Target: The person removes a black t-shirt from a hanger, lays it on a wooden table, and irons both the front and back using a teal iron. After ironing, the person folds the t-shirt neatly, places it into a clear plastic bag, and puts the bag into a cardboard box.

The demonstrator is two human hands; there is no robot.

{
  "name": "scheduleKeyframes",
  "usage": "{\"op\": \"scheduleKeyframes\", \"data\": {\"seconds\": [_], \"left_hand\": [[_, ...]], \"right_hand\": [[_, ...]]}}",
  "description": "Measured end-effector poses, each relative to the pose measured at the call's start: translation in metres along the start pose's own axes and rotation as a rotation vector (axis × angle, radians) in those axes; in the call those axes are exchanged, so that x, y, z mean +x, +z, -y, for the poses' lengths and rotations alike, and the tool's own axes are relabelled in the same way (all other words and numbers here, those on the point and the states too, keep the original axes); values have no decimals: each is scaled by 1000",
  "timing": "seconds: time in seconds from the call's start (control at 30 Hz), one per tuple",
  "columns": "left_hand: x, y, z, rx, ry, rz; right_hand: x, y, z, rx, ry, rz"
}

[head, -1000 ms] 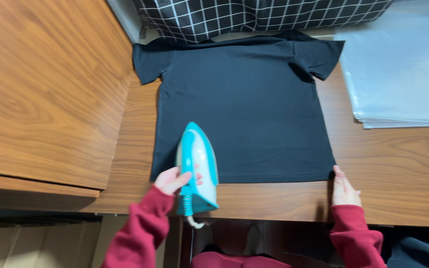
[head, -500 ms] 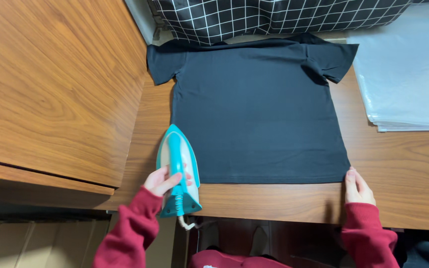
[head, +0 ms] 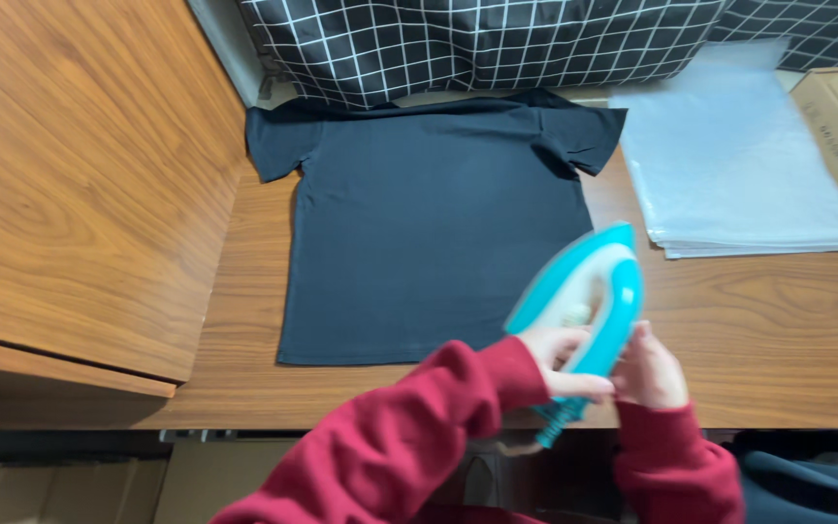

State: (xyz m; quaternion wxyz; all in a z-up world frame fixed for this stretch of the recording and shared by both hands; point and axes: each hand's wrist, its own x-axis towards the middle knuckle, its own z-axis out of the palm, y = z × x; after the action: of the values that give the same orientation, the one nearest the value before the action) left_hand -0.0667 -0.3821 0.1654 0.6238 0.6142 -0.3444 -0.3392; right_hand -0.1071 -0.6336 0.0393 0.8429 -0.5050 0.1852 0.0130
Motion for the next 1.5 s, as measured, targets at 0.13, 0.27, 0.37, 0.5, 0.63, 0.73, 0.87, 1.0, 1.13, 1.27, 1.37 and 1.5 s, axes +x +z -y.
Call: {"op": "scheduleKeyframes", "data": {"seconds": [0.13, 0.27, 0.37, 0.5, 0.63, 0.73, 0.87, 1.0, 1.13, 1.27, 1.37, 1.5], "left_hand": [[49, 43, 20, -132, -48, 124], [47, 38, -4, 248, -168, 0], [20, -21, -25, 261, -231, -167], [-33, -160, 77, 398, -517, -794], [-132, -241, 129, 770, -966, -1015], [-181, -248, 144, 488, -1028, -1285], [-212, -263, 181, 708, -1107, -1402], [-226, -275, 206, 460, -914, -1414], [-230, -264, 205, 290, -756, -1353], [-212, -226, 182, 80, -323, -1173], [-190, -178, 189, 100, -217, -989], [-171, -102, 171, 4, -119, -644]], "right_hand": [[-99, 73, 97, -242, -116, -197], [-109, 47, 109, -287, -260, -270], [-104, 0, 119, -322, -352, -269], [-96, -42, 130, -448, -462, -293], [-85, -62, 131, -446, -519, -295], [-74, -77, 119, -551, -558, -338], [-59, -106, 88, -529, -605, -360], [-55, -125, 55, -472, -626, -373], [-53, -125, 20, -507, -722, -403], [-39, -105, -19, -427, -675, -936], [-25, -15, -46, -398, -488, -845], [-54, 195, -63, -444, -226, -295]]}}
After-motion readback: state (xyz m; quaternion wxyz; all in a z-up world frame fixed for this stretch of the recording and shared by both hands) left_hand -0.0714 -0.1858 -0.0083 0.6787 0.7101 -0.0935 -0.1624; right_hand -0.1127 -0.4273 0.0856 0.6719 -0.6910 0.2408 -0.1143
